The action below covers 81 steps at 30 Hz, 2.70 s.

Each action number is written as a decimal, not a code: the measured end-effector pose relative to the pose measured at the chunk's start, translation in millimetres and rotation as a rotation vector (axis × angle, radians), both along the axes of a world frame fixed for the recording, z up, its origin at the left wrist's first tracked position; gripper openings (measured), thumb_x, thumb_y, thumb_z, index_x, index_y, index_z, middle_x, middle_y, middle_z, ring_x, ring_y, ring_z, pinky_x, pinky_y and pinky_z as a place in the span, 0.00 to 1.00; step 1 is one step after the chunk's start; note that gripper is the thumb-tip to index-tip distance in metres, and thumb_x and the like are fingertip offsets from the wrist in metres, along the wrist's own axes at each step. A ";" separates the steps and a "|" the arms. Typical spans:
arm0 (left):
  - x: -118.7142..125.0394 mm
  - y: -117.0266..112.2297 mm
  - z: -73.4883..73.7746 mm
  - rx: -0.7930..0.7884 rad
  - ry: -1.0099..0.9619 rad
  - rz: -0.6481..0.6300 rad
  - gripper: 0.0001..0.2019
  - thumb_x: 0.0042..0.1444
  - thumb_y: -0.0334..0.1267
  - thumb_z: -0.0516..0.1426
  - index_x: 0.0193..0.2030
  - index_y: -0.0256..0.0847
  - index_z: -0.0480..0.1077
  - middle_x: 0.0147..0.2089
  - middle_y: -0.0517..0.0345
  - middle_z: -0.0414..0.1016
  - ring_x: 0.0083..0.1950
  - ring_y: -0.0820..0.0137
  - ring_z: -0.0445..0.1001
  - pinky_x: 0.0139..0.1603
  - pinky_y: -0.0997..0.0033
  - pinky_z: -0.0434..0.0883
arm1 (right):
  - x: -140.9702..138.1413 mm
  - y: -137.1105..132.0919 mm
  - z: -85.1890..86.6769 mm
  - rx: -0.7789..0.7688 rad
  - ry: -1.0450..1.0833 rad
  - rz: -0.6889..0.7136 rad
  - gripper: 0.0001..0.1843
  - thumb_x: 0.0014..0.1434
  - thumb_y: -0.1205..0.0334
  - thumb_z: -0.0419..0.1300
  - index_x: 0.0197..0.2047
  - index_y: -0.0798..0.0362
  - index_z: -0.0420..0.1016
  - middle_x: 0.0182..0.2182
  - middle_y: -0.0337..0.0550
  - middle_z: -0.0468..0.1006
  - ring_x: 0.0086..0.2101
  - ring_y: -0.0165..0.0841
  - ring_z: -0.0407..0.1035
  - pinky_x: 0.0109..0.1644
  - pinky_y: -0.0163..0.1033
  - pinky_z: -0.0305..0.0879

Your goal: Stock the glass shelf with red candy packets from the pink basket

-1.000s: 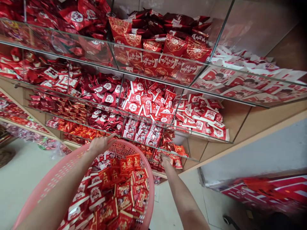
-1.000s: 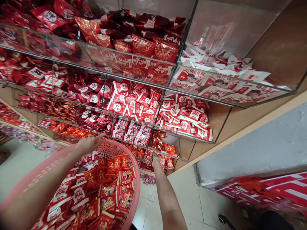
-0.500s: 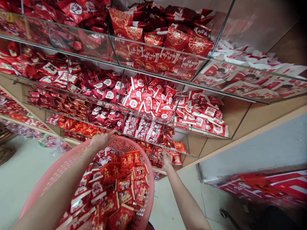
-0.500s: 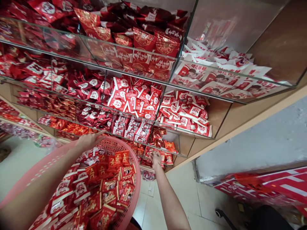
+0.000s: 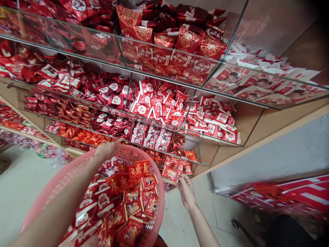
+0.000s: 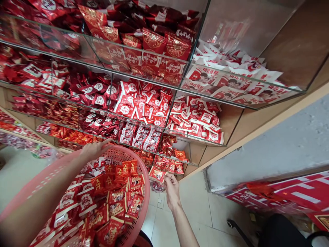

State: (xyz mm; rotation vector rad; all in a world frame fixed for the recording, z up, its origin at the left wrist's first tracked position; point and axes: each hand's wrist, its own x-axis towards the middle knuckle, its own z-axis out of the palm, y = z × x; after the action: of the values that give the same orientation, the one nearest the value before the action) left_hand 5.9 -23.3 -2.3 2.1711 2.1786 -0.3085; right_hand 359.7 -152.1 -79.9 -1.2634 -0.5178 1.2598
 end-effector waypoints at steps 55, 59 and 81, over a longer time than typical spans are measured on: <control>-2.4 0.4 -1.6 -0.008 -0.030 -0.005 0.30 0.60 0.57 0.37 0.68 0.53 0.51 0.48 0.44 0.78 0.48 0.55 0.75 0.46 0.59 0.66 | -55.2 -9.7 32.2 0.179 -0.464 0.461 0.10 0.57 0.60 0.55 0.41 0.54 0.68 0.23 0.33 0.69 0.25 0.28 0.61 0.32 0.34 0.57; -3.5 1.0 -3.3 0.000 -0.031 -0.002 0.31 0.60 0.57 0.37 0.68 0.53 0.51 0.48 0.44 0.78 0.48 0.55 0.75 0.46 0.59 0.66 | -54.0 -14.7 23.6 0.154 -0.528 0.505 0.08 0.55 0.61 0.54 0.39 0.53 0.68 0.19 0.31 0.66 0.22 0.28 0.59 0.29 0.33 0.54; -1.0 -0.9 -1.2 -0.014 -0.019 0.005 0.32 0.60 0.57 0.39 0.69 0.51 0.50 0.48 0.44 0.78 0.49 0.54 0.75 0.47 0.58 0.66 | -54.2 -16.4 34.8 0.296 -1.008 0.450 0.12 0.58 0.65 0.53 0.44 0.49 0.74 0.41 0.45 0.73 0.40 0.36 0.70 0.44 0.39 0.64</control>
State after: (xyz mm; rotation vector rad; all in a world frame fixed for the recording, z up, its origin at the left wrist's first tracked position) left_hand 4.9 -24.2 -3.5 2.1525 2.1649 -0.3009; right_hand 305.4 -168.6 -45.1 -1.5115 -1.7174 0.7564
